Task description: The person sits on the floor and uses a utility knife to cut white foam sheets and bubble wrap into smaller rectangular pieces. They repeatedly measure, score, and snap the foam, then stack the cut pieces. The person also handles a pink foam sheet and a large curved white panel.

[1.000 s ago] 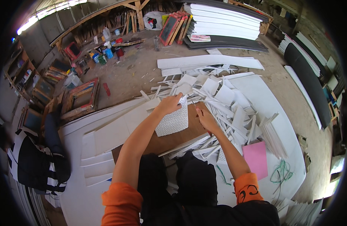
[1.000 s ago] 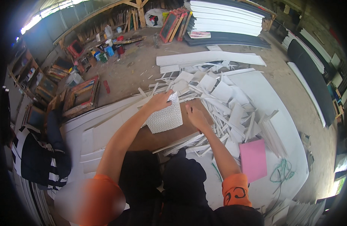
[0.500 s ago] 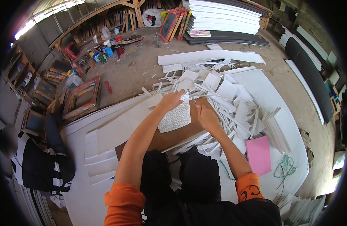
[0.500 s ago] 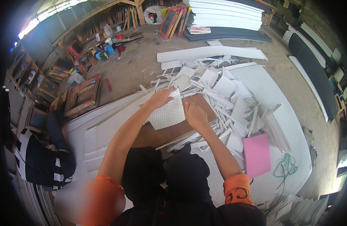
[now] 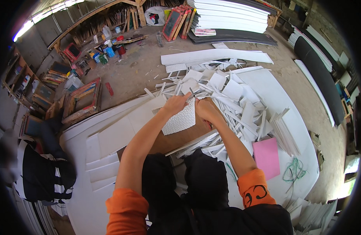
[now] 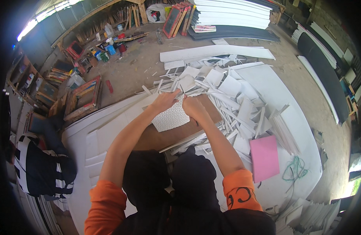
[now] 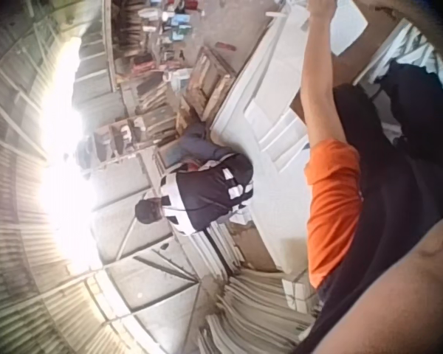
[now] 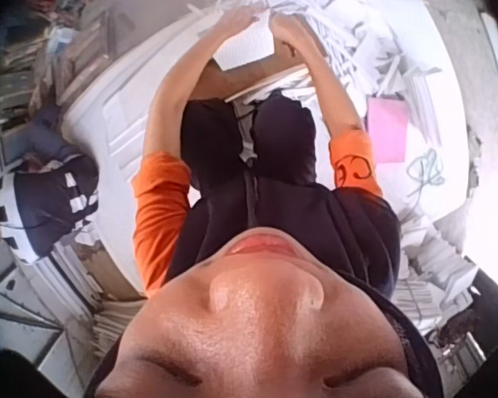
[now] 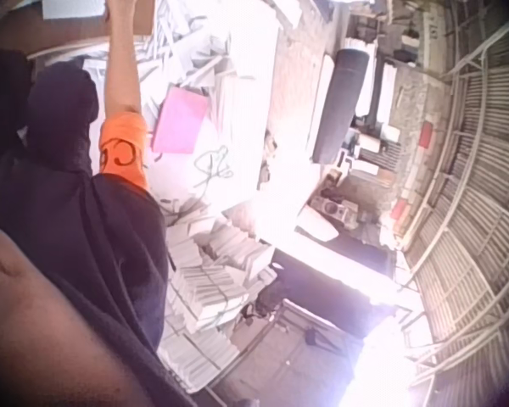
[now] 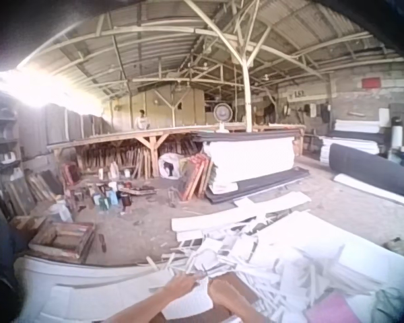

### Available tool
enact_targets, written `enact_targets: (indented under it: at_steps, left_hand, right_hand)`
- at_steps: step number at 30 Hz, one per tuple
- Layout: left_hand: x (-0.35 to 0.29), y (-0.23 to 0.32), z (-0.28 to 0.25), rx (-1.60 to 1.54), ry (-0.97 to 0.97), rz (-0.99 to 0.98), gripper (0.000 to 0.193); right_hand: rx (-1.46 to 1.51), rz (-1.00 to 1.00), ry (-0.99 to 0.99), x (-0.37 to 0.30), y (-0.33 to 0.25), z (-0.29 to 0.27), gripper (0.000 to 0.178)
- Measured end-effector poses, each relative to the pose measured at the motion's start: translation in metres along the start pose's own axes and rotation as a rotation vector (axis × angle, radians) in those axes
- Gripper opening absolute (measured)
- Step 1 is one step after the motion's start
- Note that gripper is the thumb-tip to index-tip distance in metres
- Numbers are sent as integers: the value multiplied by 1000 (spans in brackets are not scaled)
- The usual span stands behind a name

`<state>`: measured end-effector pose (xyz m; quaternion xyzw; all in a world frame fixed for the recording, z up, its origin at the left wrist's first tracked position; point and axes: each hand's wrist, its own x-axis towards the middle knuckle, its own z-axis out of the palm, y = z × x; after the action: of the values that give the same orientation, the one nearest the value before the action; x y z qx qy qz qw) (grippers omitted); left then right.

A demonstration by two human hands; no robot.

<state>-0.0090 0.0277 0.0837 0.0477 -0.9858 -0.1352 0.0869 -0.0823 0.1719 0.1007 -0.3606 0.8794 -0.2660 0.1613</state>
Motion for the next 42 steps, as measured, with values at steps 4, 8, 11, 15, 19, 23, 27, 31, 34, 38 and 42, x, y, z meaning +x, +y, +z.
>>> enact_targets:
  at_steps: [4,8,11,15,19,23,27,31,34,38,42]
  left_hand:
    - [-1,2,1,-30,-5,-23,43]
    - [-2,3,-4,-32,-28,-74,46]
    - [10,5,7,-44,3,-18,41]
    - [8,-3,12,-56,10,-4,35]
    - [8,2,16,-39,49,-30,29]
    - [12,2,14,-48,27,-8,29]
    - [6,2,18,-4,36,29,33]
    - [3,18,13,-13,18,3,26]
    - [0,23,13,10,-19,-4,26]
    - [0,20,16,12,11,63,26]
    - [4,14,19,-17,55,70,29]
  right_hand:
    - [52,136,-112,4,-12,-2,67]
    - [41,175,-228,-9,-28,-11,47]
    - [-65,84,2,-9,-5,1,40]
    - [-144,15,12,-21,-13,-4,32]
    - [-201,-15,-15,-31,-6,-9,28]
    - [-265,-54,-32,-33,5,-19,31]
    - [-165,-50,-240,-32,-8,-37,29]
    - [-167,106,-325,-24,-8,-37,23]
    - [-126,196,-298,-28,-21,-36,17]
    - [-115,186,-217,-20,-10,-13,17]
    - [-154,125,-185,-17,-10,-13,19]
